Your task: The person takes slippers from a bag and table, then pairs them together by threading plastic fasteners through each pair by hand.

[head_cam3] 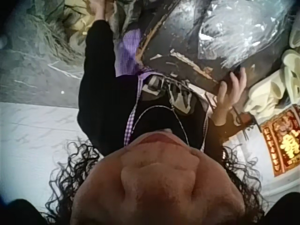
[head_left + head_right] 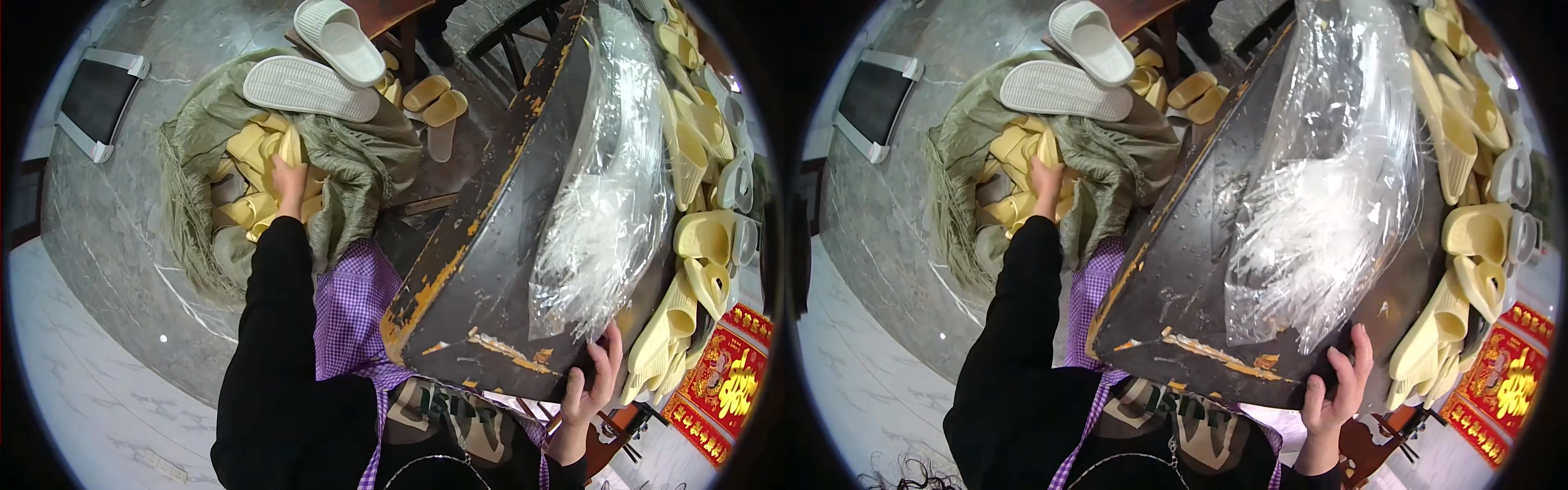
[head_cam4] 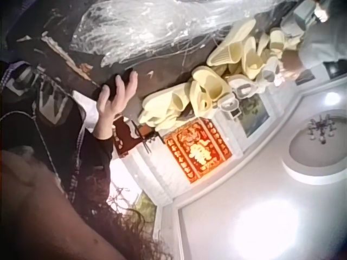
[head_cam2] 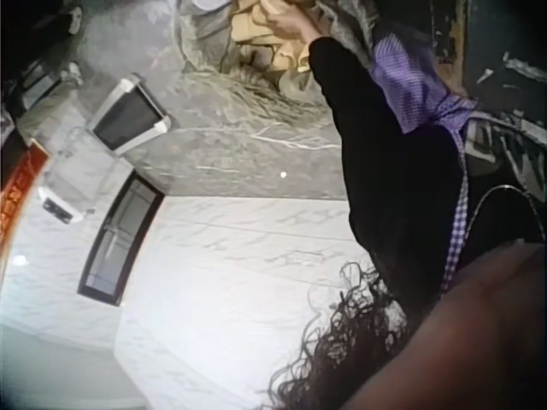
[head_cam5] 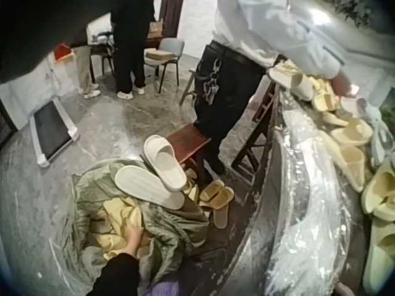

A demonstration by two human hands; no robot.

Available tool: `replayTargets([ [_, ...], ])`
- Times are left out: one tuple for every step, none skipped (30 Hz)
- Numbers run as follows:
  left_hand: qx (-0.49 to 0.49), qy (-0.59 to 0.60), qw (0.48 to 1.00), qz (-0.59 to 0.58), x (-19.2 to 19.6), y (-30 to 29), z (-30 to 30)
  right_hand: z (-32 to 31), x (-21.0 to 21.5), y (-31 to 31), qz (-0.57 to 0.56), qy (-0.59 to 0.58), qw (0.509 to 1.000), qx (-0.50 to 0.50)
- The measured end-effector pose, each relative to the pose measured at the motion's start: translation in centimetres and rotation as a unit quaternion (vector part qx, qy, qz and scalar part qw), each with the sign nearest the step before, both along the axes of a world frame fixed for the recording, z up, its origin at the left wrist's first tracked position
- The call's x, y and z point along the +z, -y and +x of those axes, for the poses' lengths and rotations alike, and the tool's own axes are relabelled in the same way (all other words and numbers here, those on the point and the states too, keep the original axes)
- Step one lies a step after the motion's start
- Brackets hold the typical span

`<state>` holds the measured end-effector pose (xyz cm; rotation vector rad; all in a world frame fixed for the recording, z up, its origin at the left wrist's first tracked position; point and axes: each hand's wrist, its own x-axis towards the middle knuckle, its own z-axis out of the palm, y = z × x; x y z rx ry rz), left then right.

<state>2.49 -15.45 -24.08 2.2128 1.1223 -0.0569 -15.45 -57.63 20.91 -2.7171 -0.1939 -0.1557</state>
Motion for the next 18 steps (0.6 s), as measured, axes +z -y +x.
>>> replayTargets([
  [-0.012,0.023,1.0,-0.006,0.4,-0.9,-0.6,0.0,0.0,0.0,0.004,0.003,1.0,0.002],
  [-0.01,0.029,1.0,0.007,1.1,-2.2,-1.1,0.0,0.0,0.1,0.009,0.006,1.0,0.007],
  [-0.019,0.058,0.998,0.004,2.1,-3.7,-1.4,0.0,0.0,0.1,0.017,0.005,1.0,0.01],
  [-0.028,0.088,0.996,0.0,3.3,-5.2,-1.8,0.0,0.0,0.1,0.023,0.009,1.0,0.015],
  [-0.039,0.116,0.992,-0.006,4.7,-6.7,-2.4,0.0,0.1,0.1,0.025,0.012,0.999,0.017],
  [-0.036,0.118,0.992,0.002,6.2,-8.3,-3.1,-0.1,0.1,0.1,0.027,0.017,0.999,0.021],
  [-0.01,0.223,0.97,-0.097,8.1,-10.1,-3.9,-0.1,0.1,0.2,0.034,0.024,0.999,0.022],
  [0.014,0.324,0.926,-0.19,10.2,-11.6,-4.7,-0.2,0.1,0.2,0.042,0.025,0.998,0.032],
  [0.015,0.329,0.927,-0.178,12.4,-12.7,-5.5,-0.3,0.1,0.2,0.046,0.032,0.998,0.04],
  [0.044,0.377,0.892,-0.245,14.7,-13.4,-6.1,-0.4,0.2,0.2,0.049,0.041,0.997,0.048],
  [0.068,0.425,0.847,-0.312,17.1,-13.6,-6.3,-0.4,0.3,0.2,0.05,0.054,0.996,0.054],
  [0.085,0.47,0.792,-0.38,19.7,-13.6,-6.5,-0.5,0.3,0.2,0.057,0.067,0.995,0.057],
  [0.081,0.483,0.788,-0.374,22.4,-13.2,-6.6,-0.5,0.4,0.2,0.051,0.082,0.993,0.071],
  [0.099,0.482,0.75,-0.442,25.3,-12.7,-6.8,-0.5,0.5,0.1,0.044,0.098,0.991,0.083],
  [0.114,0.476,0.707,-0.51,28.2,-11.8,-7.1,-0.6,0.7,0.1,0.038,0.116,0.988,0.096],
  [0.141,0.463,0.66,-0.574,31.1,-10.7,-7.5,-0.7,0.9,0.0,0.04,0.129,0.987,0.092],
  [0.112,0.475,0.656,-0.576,34.0,-9.3,-7.9,-0.8,1.2,-0.2,0.048,0.134,0.984,0.103],
  [0.078,0.457,0.652,-0.6,36.7,-7.6,-8.3,-0.7,1.6,-0.3,0.055,0.14,0.982,0.112],
])
